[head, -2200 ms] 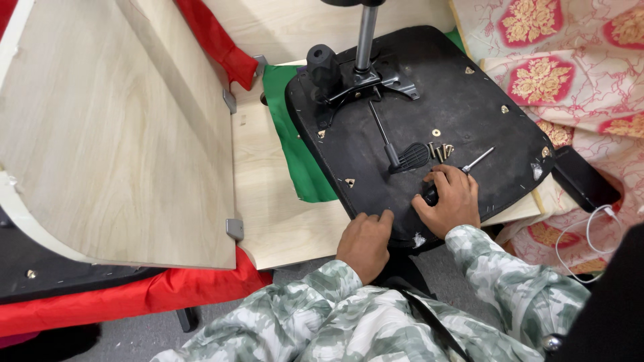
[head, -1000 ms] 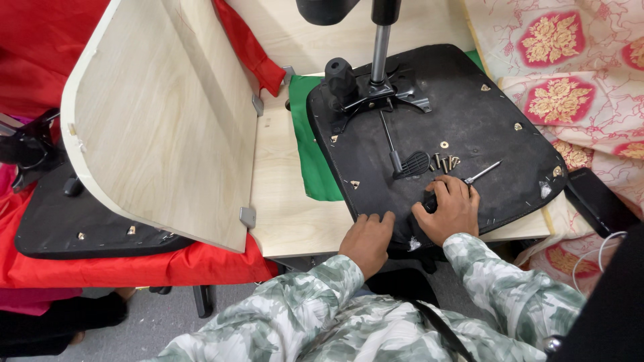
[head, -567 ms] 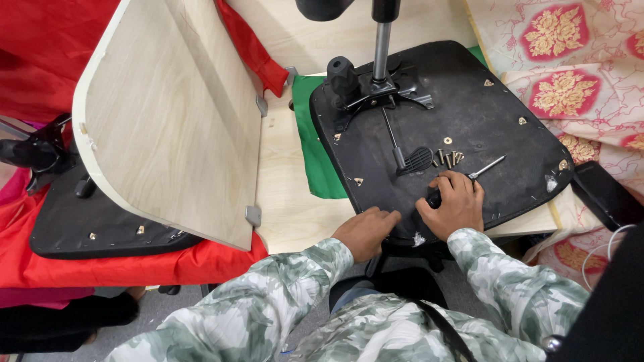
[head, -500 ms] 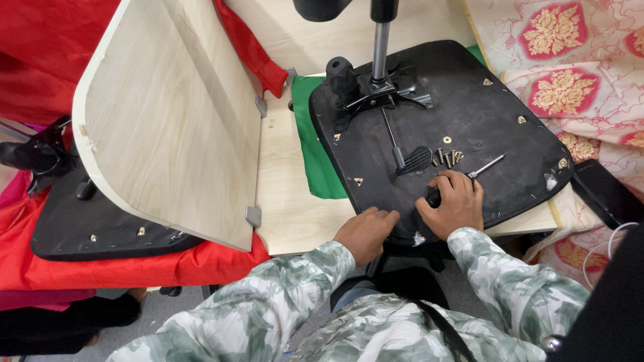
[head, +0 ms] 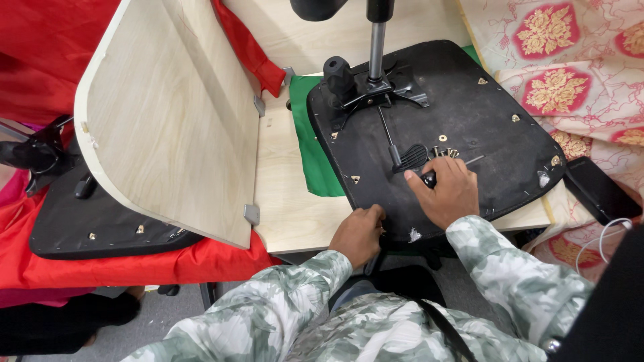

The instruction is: The person uses a screwdriver to fasten screws into the underside of a black chair seat. They align the seat with a wooden backrest and tighten multiple screws to secure the components together.

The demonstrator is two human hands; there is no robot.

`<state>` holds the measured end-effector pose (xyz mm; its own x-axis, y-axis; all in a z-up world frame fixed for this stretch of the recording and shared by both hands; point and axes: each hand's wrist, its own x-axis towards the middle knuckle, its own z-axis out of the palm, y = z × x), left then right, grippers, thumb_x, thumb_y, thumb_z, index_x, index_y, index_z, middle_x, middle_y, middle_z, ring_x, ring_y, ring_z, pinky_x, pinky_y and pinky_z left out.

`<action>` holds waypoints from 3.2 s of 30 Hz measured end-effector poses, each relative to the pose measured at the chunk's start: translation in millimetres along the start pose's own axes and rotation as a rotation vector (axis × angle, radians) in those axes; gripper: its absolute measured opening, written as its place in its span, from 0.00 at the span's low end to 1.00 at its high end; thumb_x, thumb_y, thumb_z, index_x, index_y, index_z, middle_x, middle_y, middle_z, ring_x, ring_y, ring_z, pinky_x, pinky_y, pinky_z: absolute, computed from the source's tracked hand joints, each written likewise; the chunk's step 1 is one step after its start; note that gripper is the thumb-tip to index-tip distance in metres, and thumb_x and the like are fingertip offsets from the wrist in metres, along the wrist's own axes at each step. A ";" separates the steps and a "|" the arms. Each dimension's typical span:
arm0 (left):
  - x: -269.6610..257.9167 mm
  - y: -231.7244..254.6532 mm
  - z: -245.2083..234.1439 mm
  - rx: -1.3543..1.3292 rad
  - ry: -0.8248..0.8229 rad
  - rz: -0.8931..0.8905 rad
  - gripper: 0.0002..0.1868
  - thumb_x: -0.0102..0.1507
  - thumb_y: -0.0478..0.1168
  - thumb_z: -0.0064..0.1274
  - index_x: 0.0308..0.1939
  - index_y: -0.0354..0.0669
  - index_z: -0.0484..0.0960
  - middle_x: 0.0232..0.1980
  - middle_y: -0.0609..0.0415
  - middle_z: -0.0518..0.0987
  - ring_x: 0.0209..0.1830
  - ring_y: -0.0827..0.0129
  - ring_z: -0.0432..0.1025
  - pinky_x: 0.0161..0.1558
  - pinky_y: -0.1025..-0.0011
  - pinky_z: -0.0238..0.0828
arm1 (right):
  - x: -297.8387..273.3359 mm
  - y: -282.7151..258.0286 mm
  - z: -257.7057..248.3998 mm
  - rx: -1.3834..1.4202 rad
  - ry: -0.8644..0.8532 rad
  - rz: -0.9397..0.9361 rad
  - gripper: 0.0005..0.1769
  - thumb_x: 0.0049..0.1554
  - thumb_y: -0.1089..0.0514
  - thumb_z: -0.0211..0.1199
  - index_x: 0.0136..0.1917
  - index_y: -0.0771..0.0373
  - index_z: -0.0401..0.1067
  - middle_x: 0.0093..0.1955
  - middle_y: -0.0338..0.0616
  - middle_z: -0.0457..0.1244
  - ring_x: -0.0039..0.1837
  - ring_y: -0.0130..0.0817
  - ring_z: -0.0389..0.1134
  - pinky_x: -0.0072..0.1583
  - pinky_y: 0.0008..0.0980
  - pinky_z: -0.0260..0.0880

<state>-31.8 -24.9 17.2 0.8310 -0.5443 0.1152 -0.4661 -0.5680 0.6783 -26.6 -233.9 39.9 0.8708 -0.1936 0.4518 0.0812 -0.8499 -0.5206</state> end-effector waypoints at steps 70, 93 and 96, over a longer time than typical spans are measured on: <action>12.5 -28.1 -18.9 -0.281 -0.144 0.106 0.12 0.57 0.30 0.57 0.44 0.38 0.77 0.39 0.46 0.83 0.41 0.56 0.81 0.45 0.63 0.77 | 17.5 -90.4 -19.7 1.026 -0.271 0.284 0.20 0.65 0.46 0.49 0.45 0.63 0.72 0.41 0.37 0.66 0.46 0.26 0.67 0.53 0.27 0.70; 14.6 -37.0 -22.6 -0.267 -0.191 0.123 0.11 0.57 0.34 0.57 0.43 0.37 0.77 0.37 0.46 0.81 0.43 0.53 0.77 0.48 0.59 0.74 | 7.2 -108.7 -3.6 0.933 -0.172 0.332 0.26 0.73 0.46 0.46 0.40 0.64 0.68 0.36 0.41 0.64 0.39 0.29 0.65 0.45 0.32 0.68; 12.9 -38.4 -22.1 -0.284 -0.195 0.123 0.13 0.57 0.32 0.57 0.46 0.38 0.76 0.40 0.46 0.81 0.46 0.53 0.76 0.50 0.60 0.73 | 1.0 -107.7 -10.3 1.156 -0.183 0.360 0.24 0.67 0.45 0.44 0.46 0.62 0.74 0.41 0.38 0.66 0.46 0.26 0.68 0.54 0.28 0.70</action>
<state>3.5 3.5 8.8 0.6877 -0.7208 0.0864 -0.4334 -0.3121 0.8454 -39.4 -147.7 103.9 0.9802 -0.1768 0.0891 0.1231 0.1915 -0.9737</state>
